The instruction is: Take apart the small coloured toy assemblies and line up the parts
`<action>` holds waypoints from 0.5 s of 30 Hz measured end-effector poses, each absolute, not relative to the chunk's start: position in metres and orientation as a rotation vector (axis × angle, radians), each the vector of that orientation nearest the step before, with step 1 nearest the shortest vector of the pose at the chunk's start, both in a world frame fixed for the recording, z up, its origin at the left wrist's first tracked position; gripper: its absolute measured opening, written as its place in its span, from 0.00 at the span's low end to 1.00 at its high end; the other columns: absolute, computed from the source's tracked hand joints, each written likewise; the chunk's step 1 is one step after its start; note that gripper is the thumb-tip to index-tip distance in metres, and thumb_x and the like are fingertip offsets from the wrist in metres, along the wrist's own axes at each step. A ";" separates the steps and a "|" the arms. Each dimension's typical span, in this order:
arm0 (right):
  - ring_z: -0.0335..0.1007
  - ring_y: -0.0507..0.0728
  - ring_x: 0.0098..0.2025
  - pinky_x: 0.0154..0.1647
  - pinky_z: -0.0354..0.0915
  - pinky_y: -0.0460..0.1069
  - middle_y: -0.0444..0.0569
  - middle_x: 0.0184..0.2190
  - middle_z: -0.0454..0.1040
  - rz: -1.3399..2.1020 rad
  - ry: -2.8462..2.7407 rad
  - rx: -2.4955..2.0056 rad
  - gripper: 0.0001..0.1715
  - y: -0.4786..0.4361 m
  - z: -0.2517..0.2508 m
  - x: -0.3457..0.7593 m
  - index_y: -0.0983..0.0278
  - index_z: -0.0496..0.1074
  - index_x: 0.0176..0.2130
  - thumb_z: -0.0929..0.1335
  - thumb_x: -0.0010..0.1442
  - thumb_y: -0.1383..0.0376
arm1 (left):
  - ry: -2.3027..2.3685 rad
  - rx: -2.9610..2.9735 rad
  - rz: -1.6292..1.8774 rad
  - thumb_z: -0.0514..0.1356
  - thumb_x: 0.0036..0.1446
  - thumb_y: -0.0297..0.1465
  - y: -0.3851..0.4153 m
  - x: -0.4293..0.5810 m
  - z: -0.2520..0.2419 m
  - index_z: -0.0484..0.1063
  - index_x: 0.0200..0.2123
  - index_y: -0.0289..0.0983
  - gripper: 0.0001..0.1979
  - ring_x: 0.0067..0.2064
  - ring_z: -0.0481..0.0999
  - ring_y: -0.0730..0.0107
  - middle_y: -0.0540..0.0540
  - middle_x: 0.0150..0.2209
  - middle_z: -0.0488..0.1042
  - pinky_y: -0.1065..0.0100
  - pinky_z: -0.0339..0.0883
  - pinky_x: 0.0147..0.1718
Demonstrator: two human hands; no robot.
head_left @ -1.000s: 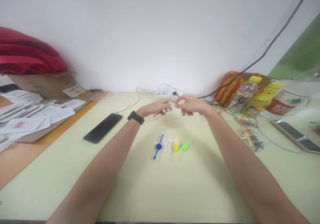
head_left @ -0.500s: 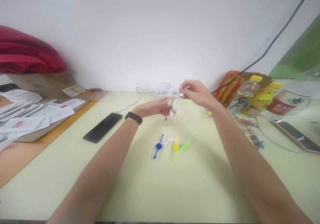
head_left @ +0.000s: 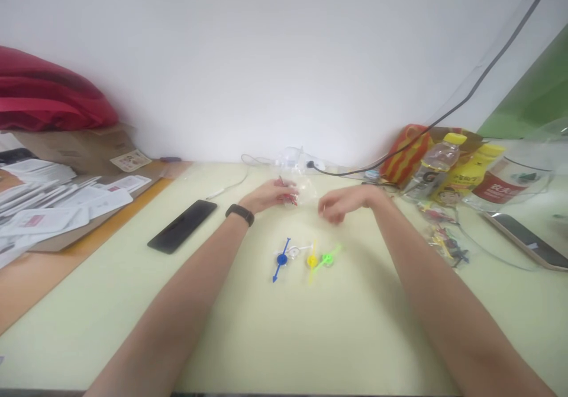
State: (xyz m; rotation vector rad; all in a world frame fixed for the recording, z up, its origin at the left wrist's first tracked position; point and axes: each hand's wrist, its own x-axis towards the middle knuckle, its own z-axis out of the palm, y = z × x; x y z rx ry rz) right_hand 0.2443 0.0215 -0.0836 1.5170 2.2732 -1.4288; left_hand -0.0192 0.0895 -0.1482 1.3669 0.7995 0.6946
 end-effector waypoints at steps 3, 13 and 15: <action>0.82 0.59 0.36 0.43 0.76 0.52 0.52 0.34 0.82 -1.653 2.095 1.211 0.28 0.020 -0.100 0.224 0.65 0.76 0.44 0.79 0.50 0.51 | 0.832 1.394 0.716 0.77 0.50 0.39 0.091 -0.019 -0.155 0.80 0.41 0.30 0.21 0.40 0.83 0.64 0.36 0.41 0.83 0.65 0.75 0.42; 0.75 0.52 0.30 0.37 0.72 0.48 0.46 0.30 0.80 -1.668 2.431 0.939 0.14 0.020 -0.087 0.212 0.66 0.79 0.38 0.77 0.55 0.59 | 0.842 1.536 0.697 0.76 0.49 0.40 0.082 -0.007 -0.150 0.80 0.43 0.31 0.23 0.38 0.82 0.66 0.36 0.41 0.82 0.67 0.75 0.38; 0.75 0.52 0.32 0.38 0.72 0.48 0.47 0.33 0.80 -1.671 2.634 0.987 0.12 0.015 -0.072 0.219 0.65 0.79 0.39 0.75 0.57 0.59 | 0.810 1.611 0.677 0.76 0.49 0.40 0.081 -0.005 -0.148 0.81 0.42 0.31 0.22 0.36 0.82 0.66 0.37 0.39 0.82 0.67 0.74 0.36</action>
